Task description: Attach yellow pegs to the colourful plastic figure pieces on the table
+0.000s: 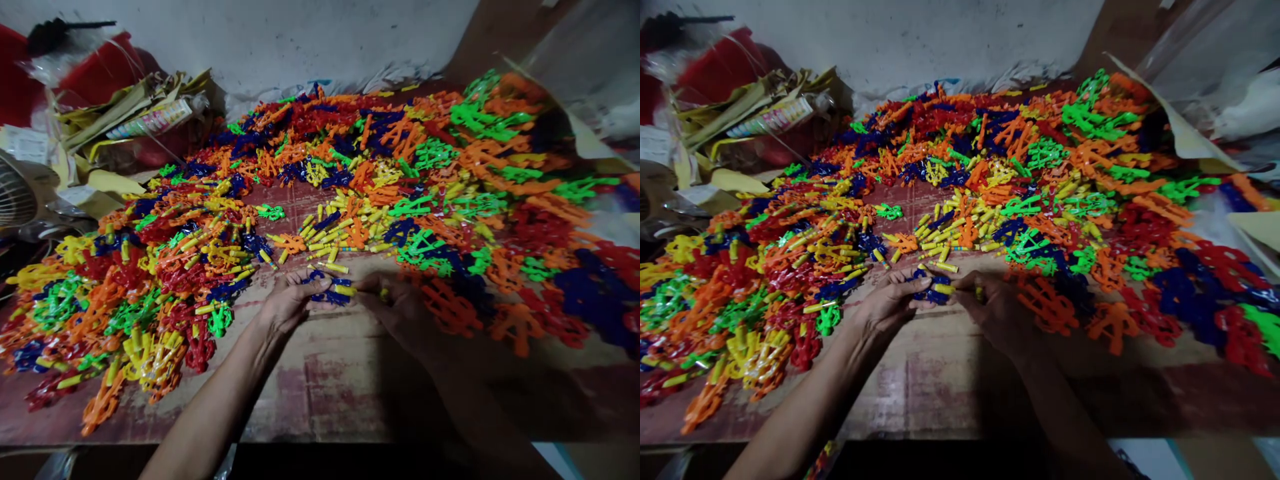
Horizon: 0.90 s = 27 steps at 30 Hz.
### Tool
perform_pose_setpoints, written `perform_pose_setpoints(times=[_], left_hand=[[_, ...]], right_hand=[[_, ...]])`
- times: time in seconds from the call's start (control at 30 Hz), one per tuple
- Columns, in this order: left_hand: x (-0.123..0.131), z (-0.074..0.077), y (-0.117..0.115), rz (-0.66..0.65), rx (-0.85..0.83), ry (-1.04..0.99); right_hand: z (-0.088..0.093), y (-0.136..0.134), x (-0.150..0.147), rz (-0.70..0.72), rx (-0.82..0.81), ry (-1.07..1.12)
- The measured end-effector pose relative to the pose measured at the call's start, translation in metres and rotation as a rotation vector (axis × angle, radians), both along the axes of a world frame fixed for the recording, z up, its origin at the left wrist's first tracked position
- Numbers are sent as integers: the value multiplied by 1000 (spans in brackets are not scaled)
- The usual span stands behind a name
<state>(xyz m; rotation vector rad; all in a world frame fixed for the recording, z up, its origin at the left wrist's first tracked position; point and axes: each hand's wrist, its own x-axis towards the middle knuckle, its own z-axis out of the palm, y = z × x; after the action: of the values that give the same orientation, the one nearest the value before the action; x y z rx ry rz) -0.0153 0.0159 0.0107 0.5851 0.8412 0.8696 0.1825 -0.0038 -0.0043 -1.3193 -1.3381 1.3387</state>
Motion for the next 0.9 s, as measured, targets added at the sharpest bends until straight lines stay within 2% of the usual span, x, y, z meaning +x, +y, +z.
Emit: perform_pose_setpoints(times=[0.2, 0.47, 0.57, 0.63, 0.7, 0.77, 0.9], left_hand=[[4, -2, -2, 78, -1, 52], [0, -13, -3, 22, -19, 30], [9, -17, -5, 40, -2, 51], [12, -14, -4, 93, 40, 45], [4, -2, 1, 169, 98, 61], [-20, 18, 8, 281, 202, 197], [-98, 70, 29, 574, 527, 817]], right_hand=[[6, 0, -1, -8, 84, -209], [8, -1, 4, 88, 281, -423], [8, -3, 2, 75, 281, -443], [7, -5, 0, 27, 287, -407], [4, -7, 0, -20, 300, -364], [-1, -9, 3, -83, 307, -360], [-25, -15, 5, -131, 288, -383]])
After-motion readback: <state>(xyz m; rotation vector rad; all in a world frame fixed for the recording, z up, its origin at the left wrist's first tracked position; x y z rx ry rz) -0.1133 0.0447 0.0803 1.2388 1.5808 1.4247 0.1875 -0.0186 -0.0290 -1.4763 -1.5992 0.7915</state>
